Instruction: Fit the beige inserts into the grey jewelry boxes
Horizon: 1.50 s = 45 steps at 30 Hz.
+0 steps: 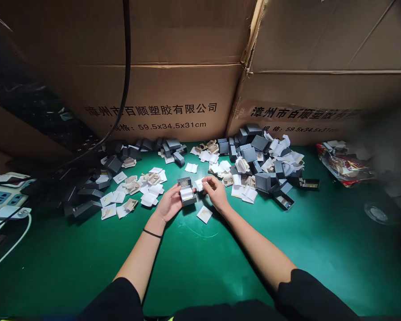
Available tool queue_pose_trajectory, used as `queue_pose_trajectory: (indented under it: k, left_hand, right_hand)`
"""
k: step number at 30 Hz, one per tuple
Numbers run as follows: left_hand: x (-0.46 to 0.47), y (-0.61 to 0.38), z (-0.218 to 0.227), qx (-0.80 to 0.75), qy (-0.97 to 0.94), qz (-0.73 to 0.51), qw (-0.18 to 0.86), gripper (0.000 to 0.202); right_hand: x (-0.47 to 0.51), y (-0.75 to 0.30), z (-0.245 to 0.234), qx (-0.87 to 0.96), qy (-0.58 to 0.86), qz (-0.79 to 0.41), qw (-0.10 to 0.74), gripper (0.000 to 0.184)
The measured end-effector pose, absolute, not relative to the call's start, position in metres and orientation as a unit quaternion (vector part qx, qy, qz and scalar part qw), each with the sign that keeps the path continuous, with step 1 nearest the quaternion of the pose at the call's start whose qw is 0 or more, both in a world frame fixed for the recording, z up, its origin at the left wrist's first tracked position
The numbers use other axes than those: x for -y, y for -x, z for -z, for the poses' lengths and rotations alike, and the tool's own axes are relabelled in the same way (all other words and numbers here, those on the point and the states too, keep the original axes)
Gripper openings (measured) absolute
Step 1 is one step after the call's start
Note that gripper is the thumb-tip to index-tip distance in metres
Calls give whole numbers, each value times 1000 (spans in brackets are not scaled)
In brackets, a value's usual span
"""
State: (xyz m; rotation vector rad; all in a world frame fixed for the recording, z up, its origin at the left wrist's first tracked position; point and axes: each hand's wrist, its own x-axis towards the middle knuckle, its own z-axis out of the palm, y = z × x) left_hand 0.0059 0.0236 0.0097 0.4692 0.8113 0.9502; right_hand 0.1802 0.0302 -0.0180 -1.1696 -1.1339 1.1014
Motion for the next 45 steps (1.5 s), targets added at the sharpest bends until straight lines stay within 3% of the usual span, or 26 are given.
queue_pose_trajectory:
  k: [5,11,24,34,45]
  left_hand:
    - [-23,-8,-9,-358,-210,-370,831,40]
    - [-22,-10,-7,-373,-240,-372,815,34]
    - [-20,-11,-4,-380,-234,-397,802,24]
    - [-19,-11,-4,-373,-227,-405,803,26]
    - [-19,-11,-3,-366,-248,-396,805,26]
  right_hand:
    - [-26,-179,19,498,539,-372,569,28]
    - [-23,-180,13,520,527,-230,631,20]
    - [-17,-172,8,638,456,-217,582,12]
    - [-21,-179,8,660,452,-264,539,15]
    - [-28,-187,15,739,425,-207,479,22]
